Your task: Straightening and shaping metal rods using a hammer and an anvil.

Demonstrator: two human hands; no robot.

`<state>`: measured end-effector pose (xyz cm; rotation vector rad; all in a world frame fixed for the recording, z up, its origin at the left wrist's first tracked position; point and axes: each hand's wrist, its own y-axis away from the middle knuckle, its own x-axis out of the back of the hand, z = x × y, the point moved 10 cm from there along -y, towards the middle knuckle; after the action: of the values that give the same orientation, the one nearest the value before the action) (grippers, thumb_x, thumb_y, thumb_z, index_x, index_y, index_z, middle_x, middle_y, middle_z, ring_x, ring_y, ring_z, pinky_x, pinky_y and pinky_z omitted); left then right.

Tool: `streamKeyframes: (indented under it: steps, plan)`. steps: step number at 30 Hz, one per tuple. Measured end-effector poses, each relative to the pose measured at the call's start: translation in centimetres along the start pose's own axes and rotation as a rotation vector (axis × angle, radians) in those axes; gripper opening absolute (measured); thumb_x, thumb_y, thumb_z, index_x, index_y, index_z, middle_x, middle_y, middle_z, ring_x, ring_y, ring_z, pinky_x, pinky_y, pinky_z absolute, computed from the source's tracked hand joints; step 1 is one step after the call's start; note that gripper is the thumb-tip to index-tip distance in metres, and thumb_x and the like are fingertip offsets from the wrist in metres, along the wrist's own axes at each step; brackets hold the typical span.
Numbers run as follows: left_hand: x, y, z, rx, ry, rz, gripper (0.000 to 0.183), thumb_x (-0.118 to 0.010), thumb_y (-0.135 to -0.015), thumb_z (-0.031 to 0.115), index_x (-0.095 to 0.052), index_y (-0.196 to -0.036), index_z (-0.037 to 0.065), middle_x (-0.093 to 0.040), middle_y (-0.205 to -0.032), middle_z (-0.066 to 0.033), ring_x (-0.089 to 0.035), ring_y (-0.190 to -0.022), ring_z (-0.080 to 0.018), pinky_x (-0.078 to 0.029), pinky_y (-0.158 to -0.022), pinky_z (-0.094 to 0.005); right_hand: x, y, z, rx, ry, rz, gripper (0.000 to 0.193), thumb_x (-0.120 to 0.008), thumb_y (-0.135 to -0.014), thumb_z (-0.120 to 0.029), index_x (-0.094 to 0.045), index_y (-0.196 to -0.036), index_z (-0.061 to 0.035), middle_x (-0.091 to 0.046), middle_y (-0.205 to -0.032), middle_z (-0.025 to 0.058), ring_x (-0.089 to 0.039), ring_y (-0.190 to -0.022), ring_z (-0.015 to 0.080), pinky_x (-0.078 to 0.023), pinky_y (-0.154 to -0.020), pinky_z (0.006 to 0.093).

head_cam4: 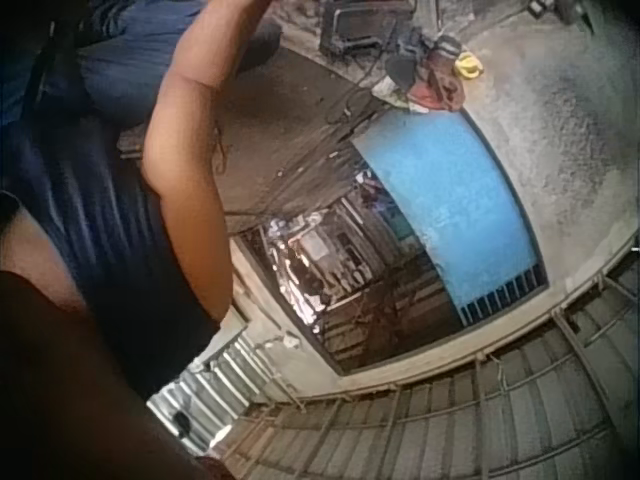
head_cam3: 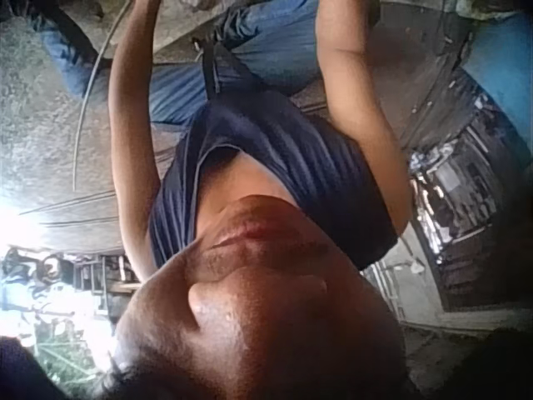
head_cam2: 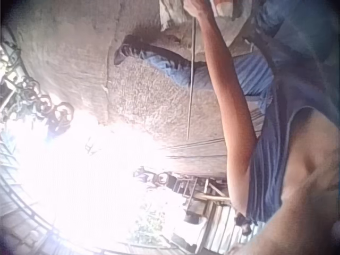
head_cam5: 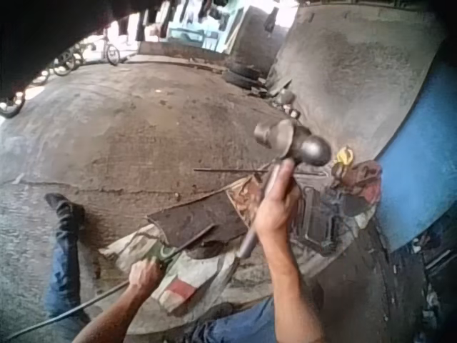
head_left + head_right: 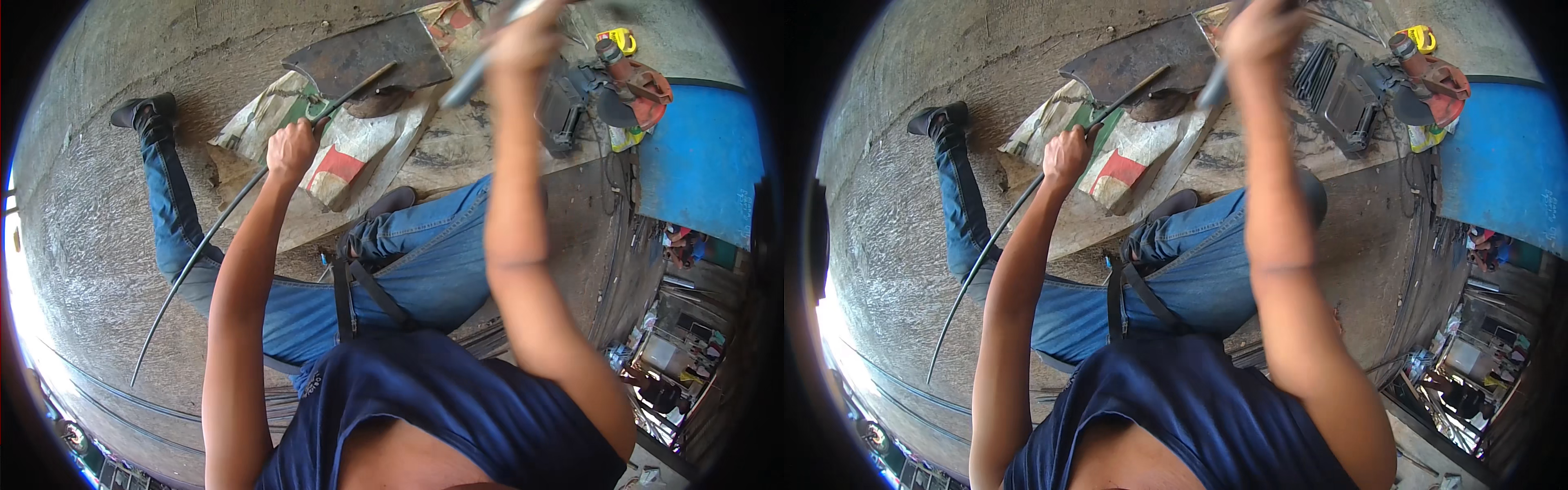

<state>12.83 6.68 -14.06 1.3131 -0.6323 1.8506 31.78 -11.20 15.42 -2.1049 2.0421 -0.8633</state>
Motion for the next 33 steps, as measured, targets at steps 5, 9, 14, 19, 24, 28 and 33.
streamKeyframes:
  steps: [5, 9, 14, 19, 24, 28, 33]
  plan:
    - [-0.3, -1.6, 1.0, -0.011, 0.033, 0.027, 0.06, -0.043, -0.097, 0.054, -0.064, -0.08, 0.001, -0.067, -0.073, -0.0229, -0.068, -0.07, -0.0404, -0.054, -0.062, -0.0485, -9.4, 5.8, 23.6, -0.311, 0.293, -0.426, 0.074, -0.039, -0.096, -0.063, -0.059, -0.085, 0.0068, -0.06, -0.06, 0.0145, -0.061, -0.055, 0.0273, -0.048, -0.052, 0.0415]
    - [0.4, -0.3, -0.1, 0.004, 0.042, -0.014, 0.059, -0.044, -0.097, 0.055, -0.064, -0.081, 0.002, -0.067, -0.076, -0.0241, -0.068, -0.072, -0.0412, -0.053, -0.063, -0.0494, -7.1, 8.2, 22.8, -0.724, -0.029, -0.461, 0.052, -0.046, -0.097, -0.057, -0.046, -0.084, -0.0065, -0.047, -0.058, 0.003, -0.043, -0.04, 0.0122, -0.037, -0.036, 0.0287]
    - [1.8, 0.9, 1.2, -0.089, 0.109, 0.118, 0.049, -0.047, -0.097, 0.051, -0.059, -0.091, 0.004, -0.068, -0.08, -0.0217, -0.066, -0.076, -0.0416, -0.052, -0.064, -0.0509, -6.3, 9.8, 23.6, -0.914, -0.329, -0.458, 0.055, -0.044, -0.097, -0.059, -0.046, -0.093, -0.0041, -0.045, -0.06, 0.0011, -0.042, -0.039, 0.0124, -0.037, -0.036, 0.0298]
    - [-0.7, -1.2, 0.3, -0.063, 0.15, -0.056, 0.046, -0.049, -0.098, 0.044, -0.058, -0.088, 0.0, -0.065, -0.082, -0.0238, -0.064, -0.078, -0.0448, -0.049, -0.067, -0.0529, -6.3, 9.7, 23.1, -0.831, -0.374, -0.43, 0.051, -0.045, -0.097, -0.057, -0.043, -0.087, -0.0073, -0.043, -0.059, 0.0006, -0.042, -0.039, 0.0118, -0.037, -0.035, 0.0303]
    - [-3.4, -2.2, 0.2, -0.182, 0.542, -0.285, 0.056, -0.045, -0.1, 0.045, -0.06, -0.08, -0.005, -0.061, -0.08, -0.0301, -0.058, -0.084, -0.0476, -0.043, -0.073, -0.0514, -5.3, 7.1, 20.4, -0.535, 0.024, -0.403, 0.052, -0.048, -0.098, -0.051, -0.054, -0.085, -0.0014, -0.047, -0.056, 0.0014, -0.048, -0.041, 0.0128, -0.04, -0.036, 0.0301]
    - [-2.7, -2.4, 1.2, -0.162, 0.516, -0.304, 0.056, -0.045, -0.1, 0.046, -0.06, -0.081, -0.005, -0.061, -0.08, -0.0296, -0.058, -0.083, -0.0472, -0.042, -0.072, -0.051, -7.6, 5.8, 22.8, -0.421, 0.273, -0.502, 0.062, -0.049, -0.096, -0.056, -0.054, -0.074, 0.0015, -0.051, -0.054, 0.0048, -0.05, -0.041, 0.0144, -0.04, -0.039, 0.0293]
    - [-2.9, -2.1, -0.3, -0.155, 0.44, -0.265, 0.055, -0.043, -0.1, 0.047, -0.061, -0.084, -0.003, -0.062, -0.084, -0.0296, -0.059, -0.087, -0.0471, -0.044, -0.075, -0.0519, -8.8, 7.0, 21.8, -0.464, 0.184, -0.486, 0.061, -0.05, -0.095, -0.057, -0.053, -0.078, 0.0007, -0.053, -0.058, 0.0047, -0.05, -0.042, 0.0137, -0.04, -0.038, 0.0289]
